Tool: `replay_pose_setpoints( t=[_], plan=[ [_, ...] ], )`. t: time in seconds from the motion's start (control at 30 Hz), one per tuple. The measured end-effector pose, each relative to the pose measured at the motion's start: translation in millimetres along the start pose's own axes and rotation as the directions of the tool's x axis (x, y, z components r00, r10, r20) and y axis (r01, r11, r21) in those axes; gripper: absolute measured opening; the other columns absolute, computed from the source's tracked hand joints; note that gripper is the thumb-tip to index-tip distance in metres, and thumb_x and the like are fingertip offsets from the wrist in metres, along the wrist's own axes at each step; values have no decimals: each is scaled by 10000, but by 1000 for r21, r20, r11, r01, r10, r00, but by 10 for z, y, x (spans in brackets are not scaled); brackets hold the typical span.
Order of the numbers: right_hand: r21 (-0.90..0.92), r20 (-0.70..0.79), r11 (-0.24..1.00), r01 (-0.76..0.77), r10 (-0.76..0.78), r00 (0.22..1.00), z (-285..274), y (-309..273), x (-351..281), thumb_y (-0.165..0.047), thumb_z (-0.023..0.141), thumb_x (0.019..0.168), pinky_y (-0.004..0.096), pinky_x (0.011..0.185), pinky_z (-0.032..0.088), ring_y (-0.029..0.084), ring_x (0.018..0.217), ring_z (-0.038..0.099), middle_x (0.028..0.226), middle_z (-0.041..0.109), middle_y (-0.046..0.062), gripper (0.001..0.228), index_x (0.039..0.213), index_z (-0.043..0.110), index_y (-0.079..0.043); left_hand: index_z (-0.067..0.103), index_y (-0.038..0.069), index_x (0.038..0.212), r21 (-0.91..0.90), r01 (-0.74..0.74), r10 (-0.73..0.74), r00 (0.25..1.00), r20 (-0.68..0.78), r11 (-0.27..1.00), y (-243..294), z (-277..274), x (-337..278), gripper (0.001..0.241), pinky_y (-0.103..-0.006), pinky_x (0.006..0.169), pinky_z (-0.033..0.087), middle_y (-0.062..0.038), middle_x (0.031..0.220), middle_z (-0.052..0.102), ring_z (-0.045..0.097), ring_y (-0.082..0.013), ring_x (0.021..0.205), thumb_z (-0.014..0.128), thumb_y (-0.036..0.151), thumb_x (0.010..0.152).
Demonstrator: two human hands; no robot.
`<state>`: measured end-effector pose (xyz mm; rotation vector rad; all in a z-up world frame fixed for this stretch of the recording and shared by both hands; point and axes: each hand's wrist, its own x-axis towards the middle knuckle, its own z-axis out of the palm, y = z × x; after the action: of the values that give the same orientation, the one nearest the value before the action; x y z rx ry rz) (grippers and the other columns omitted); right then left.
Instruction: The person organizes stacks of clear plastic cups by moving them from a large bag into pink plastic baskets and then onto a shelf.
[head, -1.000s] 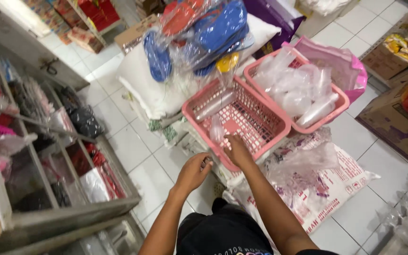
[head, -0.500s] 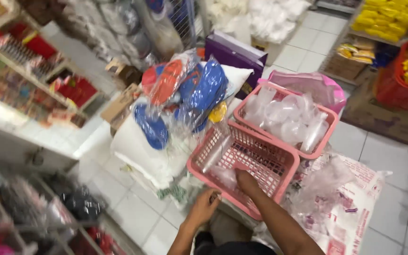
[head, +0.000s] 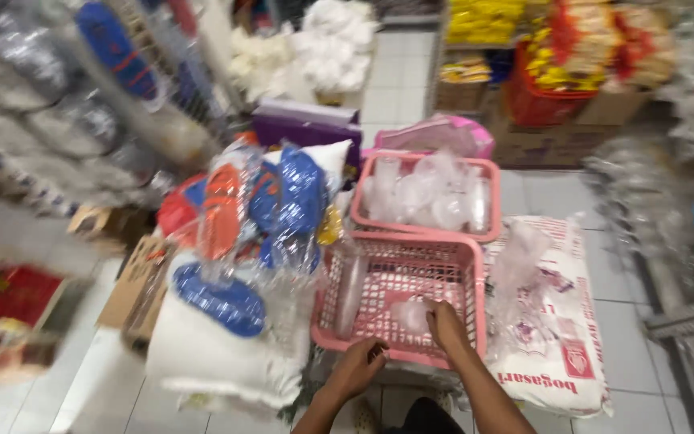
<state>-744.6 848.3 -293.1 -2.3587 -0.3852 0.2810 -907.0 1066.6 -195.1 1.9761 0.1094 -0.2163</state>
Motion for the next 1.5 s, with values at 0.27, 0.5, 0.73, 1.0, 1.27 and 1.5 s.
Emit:
replay_pose_setpoints(
  t=[0.27, 0.5, 0.73, 1.0, 1.27, 1.5],
  plan=[
    [297, -88, 948, -118, 150, 985, -261, -289, -386, -56, 571, 936, 375, 763, 546, 267, 814, 691, 938, 722, 198, 382, 1311, 642, -37, 539, 18, 1356, 73, -344, 340, 939, 57, 936, 40, 92, 539, 555, -430, 941, 491, -189, 1100, 651, 620, -329, 1050, 685, 162, 840],
    [462, -143, 879, -116, 203, 969, -477, -680, -713, -121, 583, 976, 313, 709, 537, 151, 755, 639, 881, 723, 90, 333, 1290, 662, -42, 370, 24, 1465, 250, -610, 578, 792, 195, 752, 472, 104, 754, 938, -518, 1066, 396, -284, 1349, 534, 495, -462, 1266, 880, 194, 697],
    [559, 95, 800, -219, 201, 975, -925, -636, -708, -281, 549, 1062, 273, 741, 542, 115, 796, 626, 863, 689, 61, 393, 1416, 646, -139, 385, 125, 1487, -17, -241, 236, 931, 280, 970, 804, 38, 947, 857, -388, 823, 602, -168, 1095, 704, 725, -294, 961, 824, 137, 751],
    [52, 258, 971, -231, 211, 943, 92, 93, 15, -345, 647, 1028, 414, 1059, 503, 384, 1392, 395, 1597, 261, 251, 589, 1546, 414, -189, 406, 107, 1396, -566, -27, -29, 996, -89, 824, -100, -99, 867, 698, -357, 838, 602, -115, 1174, 606, 652, -211, 1065, 773, 259, 823],
    [31, 716, 999, -28, -3, 698, 885, -34, 206, -322, 676, 971, 437, 1001, 538, 367, 1233, 571, 1407, 479, 241, 556, 1402, 430, -71, 461, 99, 1392, -407, 52, -168, 953, -253, 912, -500, -185, 604, 781, -396, 972, 528, -176, 1235, 639, 635, -271, 1147, 824, 385, 762],
    [154, 658, 987, -52, -63, 750, 1207, -302, 354, -355, 726, 935, 439, 955, 560, 324, 1121, 669, 1197, 648, 237, 581, 1274, 448, 27, 422, 97, 1454, -289, 227, -330, 861, -386, 930, -716, -98, 471, 872, -380, 1027, 501, -190, 1335, 645, 640, -288, 1246, 818, 422, 749]
  ],
)
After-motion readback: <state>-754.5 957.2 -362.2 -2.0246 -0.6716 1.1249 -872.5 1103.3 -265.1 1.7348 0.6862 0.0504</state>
